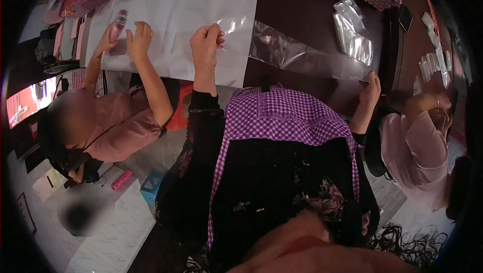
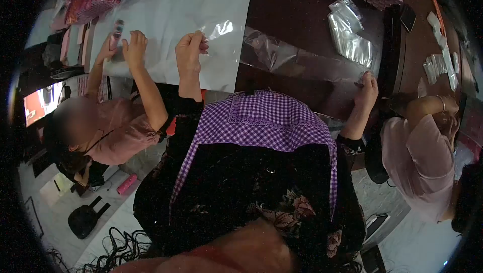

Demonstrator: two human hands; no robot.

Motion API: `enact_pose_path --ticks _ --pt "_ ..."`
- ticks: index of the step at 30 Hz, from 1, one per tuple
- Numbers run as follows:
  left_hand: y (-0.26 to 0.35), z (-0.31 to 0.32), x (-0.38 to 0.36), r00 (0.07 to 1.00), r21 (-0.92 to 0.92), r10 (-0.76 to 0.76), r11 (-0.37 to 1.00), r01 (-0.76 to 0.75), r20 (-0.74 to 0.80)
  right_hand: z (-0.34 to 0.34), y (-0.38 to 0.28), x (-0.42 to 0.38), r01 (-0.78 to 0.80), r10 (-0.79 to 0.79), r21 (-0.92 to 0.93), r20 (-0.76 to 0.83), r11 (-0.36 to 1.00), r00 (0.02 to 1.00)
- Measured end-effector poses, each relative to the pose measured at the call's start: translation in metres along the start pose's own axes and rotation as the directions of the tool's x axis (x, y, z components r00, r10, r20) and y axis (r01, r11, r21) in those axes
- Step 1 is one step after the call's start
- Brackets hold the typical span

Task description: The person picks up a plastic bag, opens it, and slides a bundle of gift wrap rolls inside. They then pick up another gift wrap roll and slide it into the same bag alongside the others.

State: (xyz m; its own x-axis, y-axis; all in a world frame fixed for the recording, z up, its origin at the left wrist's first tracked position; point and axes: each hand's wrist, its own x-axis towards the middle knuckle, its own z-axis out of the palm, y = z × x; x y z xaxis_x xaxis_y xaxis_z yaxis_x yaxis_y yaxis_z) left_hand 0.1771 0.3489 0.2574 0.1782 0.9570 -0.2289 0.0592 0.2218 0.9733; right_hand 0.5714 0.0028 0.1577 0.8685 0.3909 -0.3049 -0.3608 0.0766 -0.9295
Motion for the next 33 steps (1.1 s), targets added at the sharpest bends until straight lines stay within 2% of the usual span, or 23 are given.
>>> enact_pose_path --ticks 5,6,7,8,9,10,11,12,14,15,16,17,19,20,21,22,23,24,25,27,29,30,33 --pt "0.000 -0.002 -0.005 0.999 -0.048 -0.049 0.998 0.048 -0.008 0.016 -0.023 -0.015 0.069 -0.075 -0.063 -0.098 0.996 0.992" --pt "-0.001 -0.002 -0.003 0.997 -0.043 -0.066 0.997 0.064 -0.034 -0.006 -0.011 0.003 0.065 -0.065 0.010 0.067 0.998 0.996" --pt "-0.007 -0.006 0.000 1.000 -0.028 -0.019 0.999 0.018 -0.025 0.021 -0.031 -0.019 0.124 -0.123 -0.143 0.016 0.982 0.992" --pt "-0.012 -0.007 0.004 0.999 -0.016 0.029 0.999 -0.030 -0.012 0.036 -0.041 -0.029 0.103 -0.101 -0.134 0.018 0.986 0.995" --pt "-0.009 -0.004 0.003 0.999 -0.016 0.024 1.000 -0.024 -0.030 0.042 -0.047 -0.034 0.184 -0.164 -0.223 0.107 0.957 0.981" --pt "-0.001 -0.004 0.002 0.998 -0.013 0.023 1.000 -0.024 -0.056 0.045 -0.047 -0.033 0.185 -0.161 -0.142 0.165 0.972 0.973" --pt "-0.001 -0.006 0.005 0.996 -0.006 0.076 0.997 -0.076 -0.046 0.061 -0.063 -0.045 0.165 -0.138 -0.194 0.143 0.967 0.980" --pt "-0.001 -0.007 0.011 0.990 0.002 0.132 0.991 -0.132 -0.046 0.062 -0.059 -0.043 0.177 -0.154 -0.135 0.170 0.975 0.973" --pt "0.002 -0.007 0.031 0.995 0.053 0.087 0.995 -0.085 -0.044 0.074 -0.057 -0.040 0.245 -0.232 -0.034 0.216 0.969 0.948" --pt "-0.001 -0.005 0.039 0.909 0.315 0.401 0.882 -0.350 -0.111 0.079 -0.057 -0.041 0.254 -0.243 -0.026 0.207 0.967 0.948" --pt "0.005 -0.003 0.044 0.724 0.560 0.683 0.638 -0.529 -0.096 0.089 -0.058 -0.044 0.259 -0.233 -0.107 0.208 0.960 0.950" --pt "0.007 0.001 0.047 0.717 0.557 0.691 0.633 -0.537 -0.093 0.095 -0.056 -0.043 0.257 -0.217 -0.190 0.208 0.947 0.954" --pt "0.025 0.015 0.039 0.427 0.792 0.883 0.117 -0.599 0.193 0.119 -0.051 -0.054 0.262 -0.228 -0.147 0.215 0.954 0.950" --pt "0.020 0.028 0.032 0.565 0.624 0.799 0.337 -0.705 0.206 0.132 -0.049 -0.061 0.210 -0.169 -0.158 0.242 0.965 0.955" --pt "0.019 0.046 0.013 0.742 0.345 0.618 0.658 -0.669 0.260 0.146 -0.048 -0.066 0.164 -0.114 -0.168 0.275 0.972 0.955" --pt "0.020 0.067 -0.005 0.821 0.048 0.420 0.880 -0.473 0.386 0.161 -0.037 -0.068 0.228 -0.154 -0.208 0.320 0.951 0.935" --pt "-0.007 0.088 -0.015 0.790 -0.038 0.312 0.938 -0.345 0.528 0.167 -0.018 -0.066 0.296 -0.195 -0.244 0.367 0.923 0.910" --pt "-0.006 0.104 -0.035 0.767 0.054 0.147 0.972 -0.230 0.625 0.179 -0.010 -0.072 0.358 -0.201 -0.346 0.415 0.867 0.887" --pt "-0.023 0.115 -0.040 0.705 0.013 0.040 0.998 -0.069 0.708 0.191 -0.003 -0.081 0.420 -0.206 -0.439 0.457 0.794 0.866" --pt "-0.038 0.139 -0.056 0.721 -0.005 -0.021 0.999 0.034 0.693 0.208 0.022 -0.093 0.190 -0.033 -0.315 0.443 0.930 0.896" --pt "-0.048 0.140 -0.059 0.724 -0.004 -0.070 0.995 0.100 0.686 0.213 0.010 -0.113 0.321 -0.076 -0.462 0.472 0.827 0.878" --pt "-0.045 0.138 -0.060 0.730 -0.018 -0.111 0.986 0.167 0.674 0.213 0.003 -0.119 0.287 -0.022 -0.465 0.497 0.838 0.867" --pt "-0.041 0.130 -0.063 0.768 -0.006 -0.098 0.991 0.131 0.633 0.203 0.011 -0.108 0.242 0.056 -0.411 0.592 0.879 0.804"
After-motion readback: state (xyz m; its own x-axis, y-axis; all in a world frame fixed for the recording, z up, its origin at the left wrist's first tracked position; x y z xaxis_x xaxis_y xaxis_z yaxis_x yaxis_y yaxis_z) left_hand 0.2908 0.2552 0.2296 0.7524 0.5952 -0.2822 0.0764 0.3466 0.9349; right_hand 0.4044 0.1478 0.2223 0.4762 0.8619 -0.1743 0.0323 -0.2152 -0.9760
